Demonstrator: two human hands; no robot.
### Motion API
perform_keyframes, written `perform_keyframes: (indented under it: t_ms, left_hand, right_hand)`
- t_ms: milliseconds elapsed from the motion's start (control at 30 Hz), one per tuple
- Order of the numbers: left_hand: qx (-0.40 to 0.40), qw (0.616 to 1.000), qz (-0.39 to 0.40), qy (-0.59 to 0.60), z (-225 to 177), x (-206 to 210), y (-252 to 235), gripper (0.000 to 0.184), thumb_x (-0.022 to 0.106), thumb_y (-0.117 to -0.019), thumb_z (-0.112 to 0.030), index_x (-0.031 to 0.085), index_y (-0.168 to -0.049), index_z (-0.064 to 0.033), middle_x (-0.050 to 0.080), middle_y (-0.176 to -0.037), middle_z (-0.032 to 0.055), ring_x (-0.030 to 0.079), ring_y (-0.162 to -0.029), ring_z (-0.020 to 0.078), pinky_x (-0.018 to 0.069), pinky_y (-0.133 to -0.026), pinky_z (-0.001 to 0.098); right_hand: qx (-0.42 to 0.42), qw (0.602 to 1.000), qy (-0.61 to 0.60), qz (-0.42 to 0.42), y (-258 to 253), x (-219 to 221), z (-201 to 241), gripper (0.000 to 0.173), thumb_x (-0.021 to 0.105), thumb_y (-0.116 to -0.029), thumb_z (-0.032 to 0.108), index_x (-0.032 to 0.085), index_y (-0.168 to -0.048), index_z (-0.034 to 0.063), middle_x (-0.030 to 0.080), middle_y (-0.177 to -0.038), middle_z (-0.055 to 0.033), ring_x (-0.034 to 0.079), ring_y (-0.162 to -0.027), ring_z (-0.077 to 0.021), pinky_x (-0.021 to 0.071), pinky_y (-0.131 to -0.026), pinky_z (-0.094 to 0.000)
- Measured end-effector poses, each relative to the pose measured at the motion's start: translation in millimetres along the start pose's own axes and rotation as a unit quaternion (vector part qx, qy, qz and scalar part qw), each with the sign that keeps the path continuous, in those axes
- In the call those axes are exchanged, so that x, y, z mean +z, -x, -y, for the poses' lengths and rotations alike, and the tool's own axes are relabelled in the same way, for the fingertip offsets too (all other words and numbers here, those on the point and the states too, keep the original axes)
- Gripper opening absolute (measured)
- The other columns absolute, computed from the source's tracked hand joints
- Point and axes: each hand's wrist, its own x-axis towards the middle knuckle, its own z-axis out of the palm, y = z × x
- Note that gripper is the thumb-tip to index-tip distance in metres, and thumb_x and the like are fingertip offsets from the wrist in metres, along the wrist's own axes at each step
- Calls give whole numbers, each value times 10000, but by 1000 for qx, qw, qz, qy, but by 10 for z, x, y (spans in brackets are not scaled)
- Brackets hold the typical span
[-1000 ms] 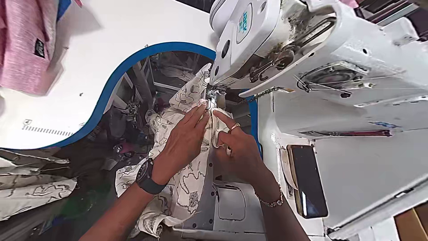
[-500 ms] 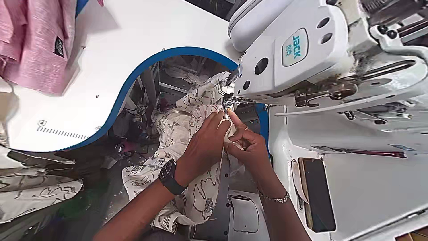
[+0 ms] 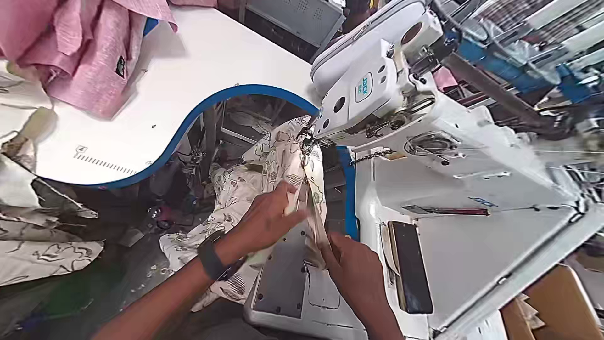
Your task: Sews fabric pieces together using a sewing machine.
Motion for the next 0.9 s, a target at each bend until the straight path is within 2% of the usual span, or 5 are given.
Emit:
perform_keyframes:
  t_ms: [233,467,567,767,900]
  left_hand:
    - [22,988,98,118,182,58,488,405,579,-989,-136,530,-1376,-25,588,-736,-19,505,-573,42,460,-580,230]
    - [-43,990,-48,-128,180,-113,836,178,623,-887,-89,706,-1018,-2,666,-815,171,653,-768,357,500,-676,559]
    - [-77,920,-259,-285,783,-259,863,142,689,-854,-13,694,-955,88,667,-923,321,631,-934,574,468,-741,721]
    - [61,983,113,131,435,-131,1310,198,494,-945,-78,653,-1061,-61,628,-766,-69,569,-618,-38,490,-553,163]
    - [-24,999,-28,22,406,19,1103,377,655,-888,-218,652,-1216,-32,722,-933,54,686,-810,165,565,-737,426]
  right_hand:
    - [-11,893,102,438,-678,626,-523,434,746,-914,230,633,-1170,-102,637,-1192,-329,599,-1161,-501,438,-944,-696]
    - [-69,888,-454,37,410,39,-425,54,692,-872,88,709,-835,124,721,-765,131,659,-733,79,558,-697,-153]
    - [-187,903,-387,17,968,288,-158,326,677,-952,284,636,-743,37,616,-676,6,584,-695,39,461,-653,-128]
    - [-117,896,-424,-63,1105,281,-372,159,644,-985,248,730,-901,144,717,-870,122,641,-873,104,533,-802,-107]
    - [-52,892,-422,-155,1032,-44,-635,168,611,-984,205,710,-855,243,637,-703,214,569,-633,116,477,-598,-76]
